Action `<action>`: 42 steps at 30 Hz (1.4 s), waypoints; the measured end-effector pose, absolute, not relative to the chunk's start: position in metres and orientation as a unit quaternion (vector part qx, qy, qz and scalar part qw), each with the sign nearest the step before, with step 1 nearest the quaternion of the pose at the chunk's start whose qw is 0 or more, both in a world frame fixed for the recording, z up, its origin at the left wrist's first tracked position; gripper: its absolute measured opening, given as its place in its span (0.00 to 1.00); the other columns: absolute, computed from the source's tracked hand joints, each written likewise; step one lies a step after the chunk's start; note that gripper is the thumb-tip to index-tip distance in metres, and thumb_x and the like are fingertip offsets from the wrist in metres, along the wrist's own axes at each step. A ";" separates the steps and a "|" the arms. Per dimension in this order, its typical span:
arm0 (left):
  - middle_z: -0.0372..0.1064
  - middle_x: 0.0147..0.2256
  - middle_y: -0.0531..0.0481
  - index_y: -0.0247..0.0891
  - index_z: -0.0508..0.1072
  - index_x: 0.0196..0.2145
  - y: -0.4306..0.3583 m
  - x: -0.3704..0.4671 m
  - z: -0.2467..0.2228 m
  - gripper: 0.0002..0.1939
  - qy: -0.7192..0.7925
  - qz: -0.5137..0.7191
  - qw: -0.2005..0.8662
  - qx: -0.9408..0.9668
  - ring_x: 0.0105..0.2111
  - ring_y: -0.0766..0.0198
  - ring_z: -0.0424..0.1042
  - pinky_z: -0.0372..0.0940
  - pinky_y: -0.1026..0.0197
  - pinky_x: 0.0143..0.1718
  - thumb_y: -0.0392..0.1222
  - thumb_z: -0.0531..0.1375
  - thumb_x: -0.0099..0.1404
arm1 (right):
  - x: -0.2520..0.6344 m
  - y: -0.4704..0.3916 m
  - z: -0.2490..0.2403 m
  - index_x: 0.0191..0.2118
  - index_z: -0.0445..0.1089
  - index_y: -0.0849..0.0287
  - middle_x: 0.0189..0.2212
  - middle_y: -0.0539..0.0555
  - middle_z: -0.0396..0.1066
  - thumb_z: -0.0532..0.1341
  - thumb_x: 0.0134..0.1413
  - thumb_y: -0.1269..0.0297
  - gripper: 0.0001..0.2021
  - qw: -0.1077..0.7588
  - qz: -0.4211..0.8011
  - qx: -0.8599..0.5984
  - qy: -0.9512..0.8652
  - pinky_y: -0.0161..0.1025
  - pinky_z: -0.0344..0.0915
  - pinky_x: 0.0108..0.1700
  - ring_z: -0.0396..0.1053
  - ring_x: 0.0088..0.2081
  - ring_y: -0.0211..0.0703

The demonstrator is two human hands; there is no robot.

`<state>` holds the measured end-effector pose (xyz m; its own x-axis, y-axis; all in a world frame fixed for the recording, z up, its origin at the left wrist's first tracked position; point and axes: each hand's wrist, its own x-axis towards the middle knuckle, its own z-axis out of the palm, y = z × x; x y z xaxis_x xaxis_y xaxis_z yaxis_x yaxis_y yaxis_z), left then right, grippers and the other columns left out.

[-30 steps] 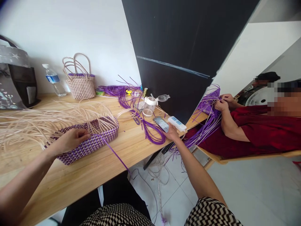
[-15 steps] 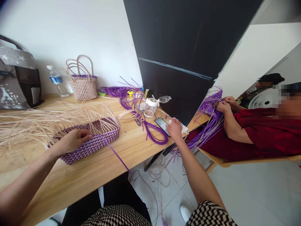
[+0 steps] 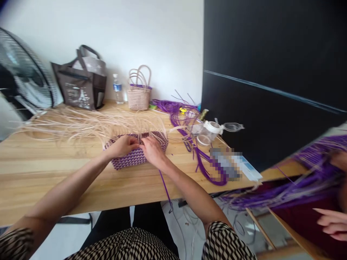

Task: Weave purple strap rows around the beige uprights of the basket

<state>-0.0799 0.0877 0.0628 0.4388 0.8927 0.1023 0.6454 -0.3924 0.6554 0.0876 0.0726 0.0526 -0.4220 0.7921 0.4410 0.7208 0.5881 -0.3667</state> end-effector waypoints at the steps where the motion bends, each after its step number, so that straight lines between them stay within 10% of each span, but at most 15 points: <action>1: 0.54 0.18 0.56 0.34 0.64 0.19 0.089 -0.081 0.063 0.13 0.481 0.235 0.277 0.798 0.22 0.70 0.53 0.46 0.65 0.24 0.44 0.52 0.55 | 0.086 0.081 0.051 0.37 0.71 0.60 0.34 0.57 0.70 0.59 0.53 0.71 0.06 0.280 0.059 -0.452 -0.845 0.43 0.63 0.44 0.67 0.39 0.45; 19: 0.48 0.15 0.57 0.33 0.63 0.16 0.092 -0.086 0.056 0.15 0.455 0.208 0.294 0.815 0.20 0.72 0.49 0.45 0.66 0.23 0.41 0.52 0.57 | 0.087 0.074 0.016 0.27 0.69 0.57 0.27 0.53 0.67 0.55 0.57 0.69 0.09 0.379 -0.008 -0.447 -0.810 0.39 0.60 0.37 0.65 0.32 0.42; 31: 0.60 0.19 0.54 0.33 0.67 0.19 0.087 -0.091 0.068 0.09 0.440 0.212 0.182 0.854 0.20 0.71 0.56 0.49 0.66 0.24 0.33 0.51 0.52 | 0.084 0.105 0.046 0.31 0.71 0.59 0.26 0.51 0.72 0.56 0.53 0.60 0.10 0.270 0.279 -0.458 -0.799 0.35 0.59 0.31 0.66 0.28 0.39; 42: 0.48 0.15 0.58 0.34 0.57 0.15 0.088 -0.089 0.063 0.10 0.408 0.193 0.229 0.863 0.19 0.73 0.46 0.44 0.65 0.22 0.30 0.51 0.51 | 0.075 0.105 0.014 0.23 0.63 0.58 0.19 0.48 0.63 0.58 0.45 0.55 0.12 0.452 0.288 -0.521 -0.664 0.35 0.55 0.27 0.59 0.22 0.36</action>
<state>-0.0893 0.0878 0.0626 0.5930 0.7918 0.1463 0.6155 -0.5629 0.5517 0.0751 0.1048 0.0139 -0.0488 0.9524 0.3009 0.4315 0.2918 -0.8536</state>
